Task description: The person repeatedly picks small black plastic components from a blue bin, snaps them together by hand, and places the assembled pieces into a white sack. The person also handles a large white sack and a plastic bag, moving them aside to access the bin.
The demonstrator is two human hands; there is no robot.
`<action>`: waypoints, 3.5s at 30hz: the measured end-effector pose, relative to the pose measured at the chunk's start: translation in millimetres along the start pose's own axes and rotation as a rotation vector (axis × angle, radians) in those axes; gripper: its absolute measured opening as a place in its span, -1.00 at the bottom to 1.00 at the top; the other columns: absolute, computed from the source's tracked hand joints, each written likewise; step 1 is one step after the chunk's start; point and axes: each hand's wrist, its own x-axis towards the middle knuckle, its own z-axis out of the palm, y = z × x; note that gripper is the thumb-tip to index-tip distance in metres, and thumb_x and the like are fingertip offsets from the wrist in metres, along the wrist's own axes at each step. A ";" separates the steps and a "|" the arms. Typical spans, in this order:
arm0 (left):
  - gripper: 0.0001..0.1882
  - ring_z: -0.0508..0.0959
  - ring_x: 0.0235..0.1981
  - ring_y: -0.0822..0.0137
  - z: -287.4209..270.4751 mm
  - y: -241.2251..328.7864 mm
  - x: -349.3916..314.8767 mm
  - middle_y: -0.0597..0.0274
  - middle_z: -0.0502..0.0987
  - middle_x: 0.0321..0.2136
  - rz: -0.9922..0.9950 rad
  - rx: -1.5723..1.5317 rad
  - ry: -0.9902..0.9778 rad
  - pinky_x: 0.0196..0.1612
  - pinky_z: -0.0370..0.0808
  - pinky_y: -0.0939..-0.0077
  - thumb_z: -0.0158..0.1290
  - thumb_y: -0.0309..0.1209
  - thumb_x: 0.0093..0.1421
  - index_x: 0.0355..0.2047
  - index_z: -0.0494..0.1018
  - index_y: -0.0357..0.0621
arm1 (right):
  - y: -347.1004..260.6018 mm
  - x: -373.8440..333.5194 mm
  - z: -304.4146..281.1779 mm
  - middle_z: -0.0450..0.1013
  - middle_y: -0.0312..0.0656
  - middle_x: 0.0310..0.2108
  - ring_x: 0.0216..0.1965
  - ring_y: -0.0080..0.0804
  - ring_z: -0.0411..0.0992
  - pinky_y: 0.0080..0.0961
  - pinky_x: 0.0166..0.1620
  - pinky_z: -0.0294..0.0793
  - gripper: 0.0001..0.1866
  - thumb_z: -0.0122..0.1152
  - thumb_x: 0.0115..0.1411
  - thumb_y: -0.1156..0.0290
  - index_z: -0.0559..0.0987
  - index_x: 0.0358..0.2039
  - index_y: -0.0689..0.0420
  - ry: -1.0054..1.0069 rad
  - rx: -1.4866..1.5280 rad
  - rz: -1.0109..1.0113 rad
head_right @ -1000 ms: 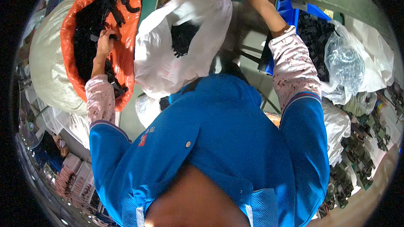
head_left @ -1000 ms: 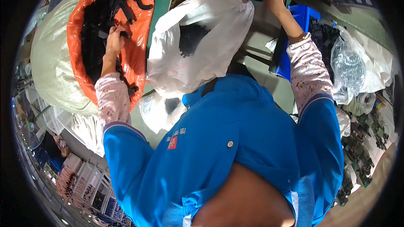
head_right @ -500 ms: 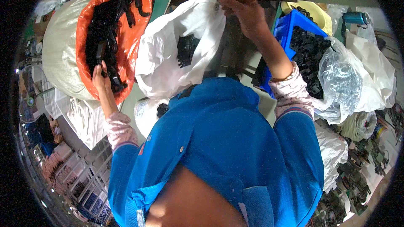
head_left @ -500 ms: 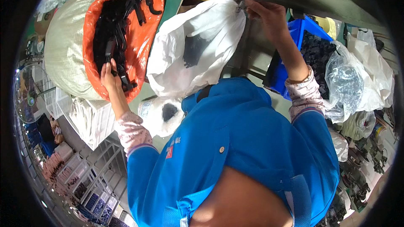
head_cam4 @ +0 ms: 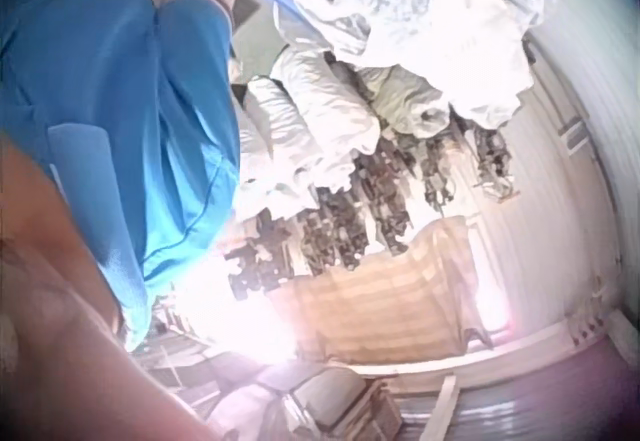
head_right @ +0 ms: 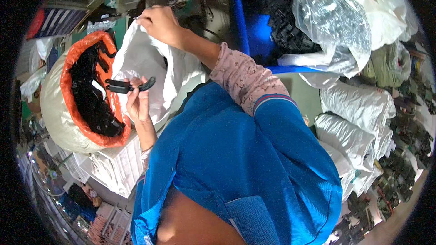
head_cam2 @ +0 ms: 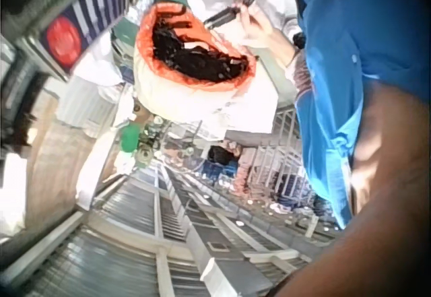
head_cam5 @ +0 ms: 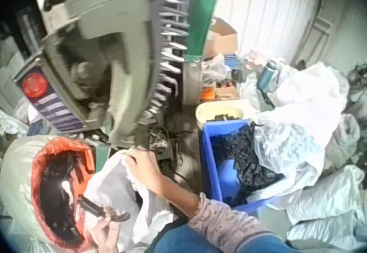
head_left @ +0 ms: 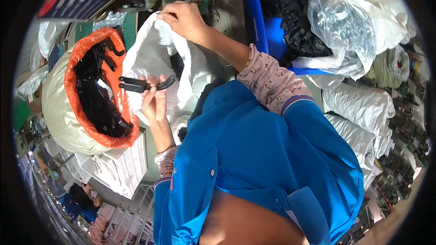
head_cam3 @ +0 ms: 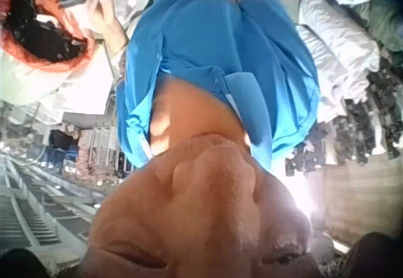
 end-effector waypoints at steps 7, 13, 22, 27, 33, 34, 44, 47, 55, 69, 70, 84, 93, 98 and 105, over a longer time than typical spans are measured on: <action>-0.75 0.43 -0.25 0.37 49.0 -63.3 17.5 0.28 0.38 -0.29 -0.199 0.294 -0.080 0.18 0.33 0.13 0.05 -0.70 0.13 -0.25 0.37 -0.06 | 25.9 -54.8 -219.3 0.52 -0.08 -0.40 -0.36 -0.07 0.52 -0.27 -0.31 0.52 -0.87 0.27 0.11 0.35 0.65 -0.33 0.07 -0.083 -0.454 0.025; -0.86 0.42 -0.43 0.40 73.5 -119.7 41.1 0.32 0.41 -0.45 -0.344 0.415 -0.094 -0.12 0.48 0.26 0.08 -0.57 0.22 -0.34 0.37 -0.03 | 117.4 -123.2 -293.1 0.44 -0.04 -0.17 -0.09 -0.03 0.44 -0.18 -0.18 0.52 -0.84 0.15 0.06 0.46 0.60 -0.32 0.05 -0.930 -1.151 0.202; -0.84 0.46 -0.49 0.39 94.7 -154.0 36.6 0.28 0.44 -0.45 -0.353 0.558 -0.006 -0.22 0.53 0.31 0.16 -0.56 0.17 -0.33 0.38 -0.11 | 132.5 -94.9 -278.5 0.30 -0.09 0.18 -0.05 -0.11 0.40 -0.29 -0.17 0.54 -0.82 0.07 0.11 0.44 0.57 -0.28 0.17 -0.715 -0.932 -0.286; -0.83 0.46 -0.52 0.37 107.0 -167.4 34.0 0.29 0.43 -0.48 -0.336 0.608 -0.040 -0.29 0.55 0.35 0.15 -0.58 0.16 -0.30 0.39 -0.12 | 212.0 -147.6 -274.0 0.28 0.04 0.17 -0.03 -0.01 0.40 -0.22 -0.05 0.48 -0.74 -0.01 0.23 0.32 0.55 -0.21 0.18 -0.717 -0.660 -0.268; -0.86 0.53 -0.56 0.33 98.7 -180.2 27.2 0.23 0.47 -0.49 -0.403 0.631 0.016 -0.32 0.57 0.35 0.15 -0.56 0.16 -0.31 0.41 -0.18 | 118.8 -129.5 -306.9 0.45 0.15 -0.12 -0.13 0.09 0.46 -0.16 -0.10 0.50 -0.69 0.18 0.02 0.54 0.50 -0.16 0.26 -0.922 -0.519 0.175; -0.87 0.54 -0.56 0.33 102.4 -182.4 28.3 0.23 0.48 -0.49 -0.404 0.659 -0.020 -0.32 0.56 0.35 0.15 -0.55 0.16 -0.31 0.41 -0.19 | 111.5 -120.5 -315.5 0.46 0.13 -0.17 -0.15 0.08 0.46 -0.17 -0.12 0.49 -0.68 0.17 0.01 0.54 0.50 -0.16 0.26 -0.822 -0.412 0.283; -0.88 0.57 -0.51 0.36 119.3 -192.0 39.7 0.23 0.52 -0.47 -0.410 0.816 -0.103 -0.29 0.55 0.40 0.16 -0.52 0.15 -0.33 0.45 -0.22 | 148.0 -150.1 -292.3 0.46 0.13 -0.29 -0.18 0.12 0.45 -0.04 -0.12 0.46 -0.82 0.14 0.03 0.54 0.55 -0.29 0.21 -0.970 -0.595 0.213; -0.88 0.58 -0.49 0.36 115.4 -192.8 41.3 0.23 0.54 -0.47 -0.402 0.848 -0.131 -0.28 0.55 0.43 0.17 -0.52 0.14 -0.32 0.47 -0.23 | 147.5 -154.4 -280.1 0.45 0.17 -0.29 -0.14 0.15 0.45 -0.06 -0.11 0.47 -0.86 0.20 0.03 0.52 0.55 -0.35 0.23 -1.000 -0.586 0.318; -0.53 0.62 -0.19 0.27 129.8 -205.6 38.0 -0.01 0.51 -0.04 -0.406 0.919 -0.184 -0.24 0.61 0.42 0.17 -0.53 0.17 0.09 0.38 -0.31 | 7.2 -104.9 -301.5 0.46 0.04 -0.34 -0.29 -0.03 0.50 -0.25 -0.21 0.50 -0.77 0.33 -0.02 0.46 0.61 -0.30 0.21 -0.634 -0.290 0.363; -0.78 0.63 -0.25 0.12 119.7 -187.4 52.9 -0.08 0.57 -0.27 -0.471 0.248 -0.123 -0.19 0.63 0.35 0.11 -0.58 0.21 -0.14 0.42 -0.39 | -49.0 -105.0 -278.3 0.54 -0.11 -0.10 -0.14 -0.48 0.51 -0.51 -0.01 0.50 -0.68 0.17 0.28 0.47 0.52 0.02 0.29 -0.136 0.305 0.687; -0.80 0.63 -0.24 0.13 116.5 -185.8 53.2 -0.05 0.56 -0.28 -0.494 0.182 -0.124 -0.17 0.63 0.34 0.11 -0.58 0.21 -0.16 0.42 -0.37 | -49.4 -104.1 -270.7 0.55 -0.12 -0.12 -0.14 -0.49 0.51 -0.54 -0.02 0.49 -0.70 0.17 0.27 0.49 0.53 0.01 0.29 -0.105 0.402 0.665; -0.76 0.64 -0.30 0.14 109.5 -152.7 37.3 0.09 0.55 -0.33 -0.335 0.335 -0.011 -0.21 0.64 0.33 0.17 -0.52 0.19 -0.16 0.40 -0.30 | -42.4 -83.9 -217.6 0.54 -0.24 -0.30 -0.22 -0.60 0.48 -0.68 -0.12 0.46 -0.82 0.28 0.11 0.68 0.60 -0.23 0.29 -0.375 0.302 0.448; -0.72 0.63 -0.46 0.33 104.7 -110.4 55.0 0.18 0.56 -0.43 -0.435 0.694 -0.226 -0.45 0.58 0.56 0.22 -0.48 0.17 -0.14 0.45 -0.29 | -46.6 -57.4 -207.4 0.53 -0.21 -0.29 -0.28 -0.53 0.49 -0.57 -0.20 0.49 -0.54 0.39 0.01 0.59 0.55 -0.02 0.20 -0.698 0.375 0.539; -0.68 0.61 -0.48 0.36 120.9 -100.9 61.9 0.19 0.55 -0.46 -0.403 0.814 -0.324 -0.45 0.56 0.52 0.23 -0.40 0.17 -0.14 0.41 -0.27 | -50.4 -49.9 -199.0 0.44 -0.15 -0.05 -0.13 -0.42 0.45 -0.48 -0.15 0.47 -0.35 0.49 -0.05 0.40 0.47 0.08 0.22 -0.883 0.305 0.349; -0.78 0.61 -0.42 0.34 128.2 -137.1 52.8 0.17 0.57 -0.46 -0.266 0.515 -0.091 -0.34 0.60 0.51 0.24 -0.48 0.14 -0.26 0.46 -0.29 | -41.8 -61.4 -185.6 0.48 -0.12 -0.21 -0.40 -0.55 0.42 -0.58 -0.38 0.44 -0.27 0.53 -0.09 0.28 0.38 0.07 0.21 -0.396 -0.118 0.271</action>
